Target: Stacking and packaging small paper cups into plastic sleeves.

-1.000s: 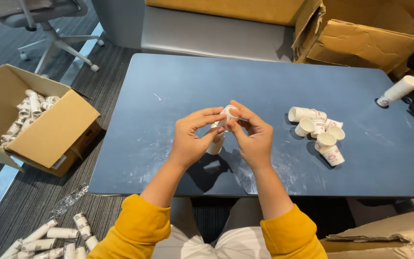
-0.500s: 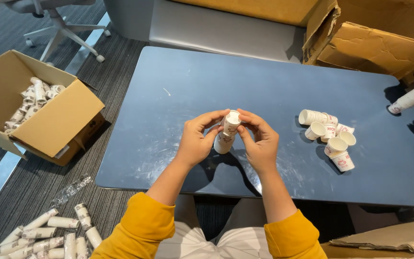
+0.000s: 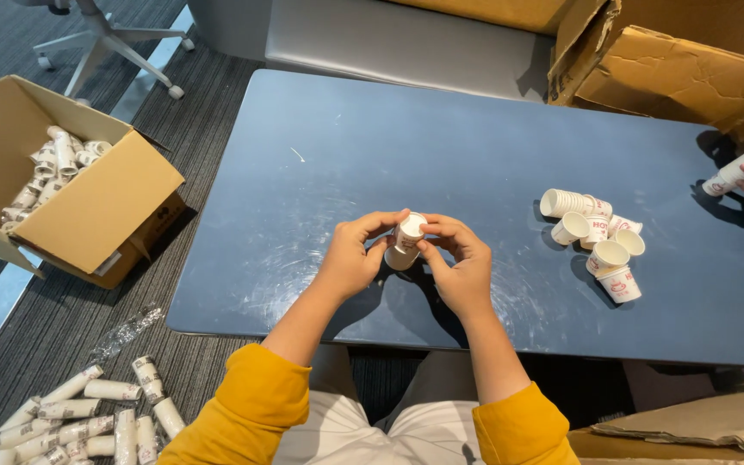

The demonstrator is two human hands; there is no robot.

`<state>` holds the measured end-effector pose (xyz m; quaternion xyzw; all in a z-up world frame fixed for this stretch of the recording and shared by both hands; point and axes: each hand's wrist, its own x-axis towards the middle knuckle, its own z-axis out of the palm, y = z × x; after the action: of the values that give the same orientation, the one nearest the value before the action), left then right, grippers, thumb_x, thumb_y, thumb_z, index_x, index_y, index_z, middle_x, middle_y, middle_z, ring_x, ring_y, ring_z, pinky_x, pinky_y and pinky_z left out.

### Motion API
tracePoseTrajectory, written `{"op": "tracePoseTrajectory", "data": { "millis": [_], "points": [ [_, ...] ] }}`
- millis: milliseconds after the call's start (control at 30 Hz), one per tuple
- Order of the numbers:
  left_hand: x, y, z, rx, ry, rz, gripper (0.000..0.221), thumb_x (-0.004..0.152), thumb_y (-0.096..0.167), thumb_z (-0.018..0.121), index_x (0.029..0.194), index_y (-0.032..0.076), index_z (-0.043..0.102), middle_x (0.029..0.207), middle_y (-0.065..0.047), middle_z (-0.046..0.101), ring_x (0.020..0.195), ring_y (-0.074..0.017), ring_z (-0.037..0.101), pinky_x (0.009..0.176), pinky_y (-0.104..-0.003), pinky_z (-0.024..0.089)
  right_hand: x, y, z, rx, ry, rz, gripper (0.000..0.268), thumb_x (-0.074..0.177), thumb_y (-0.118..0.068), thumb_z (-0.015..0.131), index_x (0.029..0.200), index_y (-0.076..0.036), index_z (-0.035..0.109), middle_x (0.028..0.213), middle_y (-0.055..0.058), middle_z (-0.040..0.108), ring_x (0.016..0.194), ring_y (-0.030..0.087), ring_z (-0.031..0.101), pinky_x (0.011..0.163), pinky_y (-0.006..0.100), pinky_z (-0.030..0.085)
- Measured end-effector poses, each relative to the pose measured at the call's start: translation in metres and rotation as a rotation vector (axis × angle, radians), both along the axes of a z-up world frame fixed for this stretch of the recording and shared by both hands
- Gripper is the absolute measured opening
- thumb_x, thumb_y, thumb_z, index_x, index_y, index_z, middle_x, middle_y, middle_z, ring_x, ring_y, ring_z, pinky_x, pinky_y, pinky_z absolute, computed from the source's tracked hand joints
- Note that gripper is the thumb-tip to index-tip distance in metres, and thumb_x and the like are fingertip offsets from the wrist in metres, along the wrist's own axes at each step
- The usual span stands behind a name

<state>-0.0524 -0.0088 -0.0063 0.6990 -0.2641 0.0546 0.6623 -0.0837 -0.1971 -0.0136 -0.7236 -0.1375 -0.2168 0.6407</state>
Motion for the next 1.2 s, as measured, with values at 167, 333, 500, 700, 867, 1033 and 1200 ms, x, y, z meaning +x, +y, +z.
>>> {"op": "tracePoseTrajectory", "data": {
  "millis": [167, 333, 500, 700, 867, 1033, 1200],
  "points": [
    [-0.001, 0.001, 0.002, 0.008, -0.112, 0.044, 0.042, 0.087, -0.009, 0.063, 0.127, 0.004, 0.07, 0.125, -0.014, 0.075, 0.121, -0.0249, 0.071, 0.105, -0.036, 0.053, -0.007, -0.007, 0.014, -0.149, 0.007, 0.009, 0.025, 0.09, 0.0, 0.076, 0.114, -0.003, 0.073, 0.127, 0.012, 0.071, 0.115, 0.021, 0.07, 0.099, 0.034, 0.057],
    [-0.028, -0.008, 0.019, -0.04, -0.535, 0.341, 0.032, 0.082, -0.013, 0.064, 0.11, 0.001, 0.068, 0.121, -0.014, 0.072, 0.112, -0.0289, 0.069, 0.098, -0.037, 0.053, -0.025, -0.067, 0.035, -0.32, -0.215, -0.345, 0.034, 0.089, -0.003, 0.078, 0.122, -0.004, 0.07, 0.132, 0.009, 0.07, 0.118, 0.022, 0.068, 0.094, 0.033, 0.055],
    [-0.055, -0.061, 0.041, 0.016, -0.843, 0.349, 0.029, 0.075, -0.01, 0.069, 0.1, 0.004, 0.065, 0.106, -0.01, 0.071, 0.096, -0.0286, 0.07, 0.085, -0.039, 0.056, -0.026, -0.138, 0.017, -0.549, -0.113, -0.941, 0.032, 0.089, -0.003, 0.078, 0.12, -0.009, 0.072, 0.111, 0.005, 0.075, 0.087, 0.021, 0.07, 0.073, 0.034, 0.054],
    [-0.023, -0.152, 0.034, 0.12, -0.264, -0.056, 0.042, 0.084, 0.004, 0.069, 0.125, 0.001, 0.061, 0.12, -0.018, 0.069, 0.108, -0.032, 0.071, 0.084, -0.038, 0.058, -0.023, -0.148, 0.005, -0.628, 0.085, -0.856, 0.051, 0.078, -0.006, 0.079, 0.126, -0.004, 0.061, 0.109, 0.01, 0.073, 0.067, 0.022, 0.068, 0.065, 0.038, 0.054],
    [0.006, -0.191, -0.019, 0.158, -0.241, -0.04, 0.063, 0.083, 0.003, 0.07, 0.142, 0.002, 0.05, 0.135, -0.022, 0.062, 0.126, -0.0367, 0.062, 0.102, -0.043, 0.051, -0.015, -0.17, -0.026, -0.705, -0.004, -0.877, 0.018, 0.084, 0.0, 0.075, 0.098, -0.01, 0.072, 0.096, 0.006, 0.076, 0.08, 0.022, 0.072, 0.071, 0.035, 0.056],
    [0.003, -0.19, -0.021, 0.145, -0.186, -0.14, 0.071, 0.082, 0.005, 0.072, 0.147, 0.002, 0.044, 0.14, -0.024, 0.057, 0.126, -0.0385, 0.059, 0.097, -0.043, 0.051, -0.014, -0.168, -0.033, -0.219, 0.016, -0.617, 0.009, 0.088, 0.002, 0.075, 0.096, -0.003, 0.073, 0.088, 0.008, 0.075, 0.075, 0.016, 0.072, 0.066, 0.027, 0.057],
    [0.009, -0.19, -0.032, 0.027, -0.189, -0.128, 0.047, 0.089, 0.003, 0.069, 0.136, 0.007, 0.063, 0.13, -0.016, 0.07, 0.12, -0.0296, 0.071, 0.101, -0.038, 0.056, -0.017, -0.169, -0.03, 0.203, 0.122, -0.288, 0.015, 0.093, -0.002, 0.071, 0.106, 0.002, 0.064, 0.09, 0.008, 0.074, 0.074, 0.014, 0.073, 0.063, 0.023, 0.056]
  ]
}}
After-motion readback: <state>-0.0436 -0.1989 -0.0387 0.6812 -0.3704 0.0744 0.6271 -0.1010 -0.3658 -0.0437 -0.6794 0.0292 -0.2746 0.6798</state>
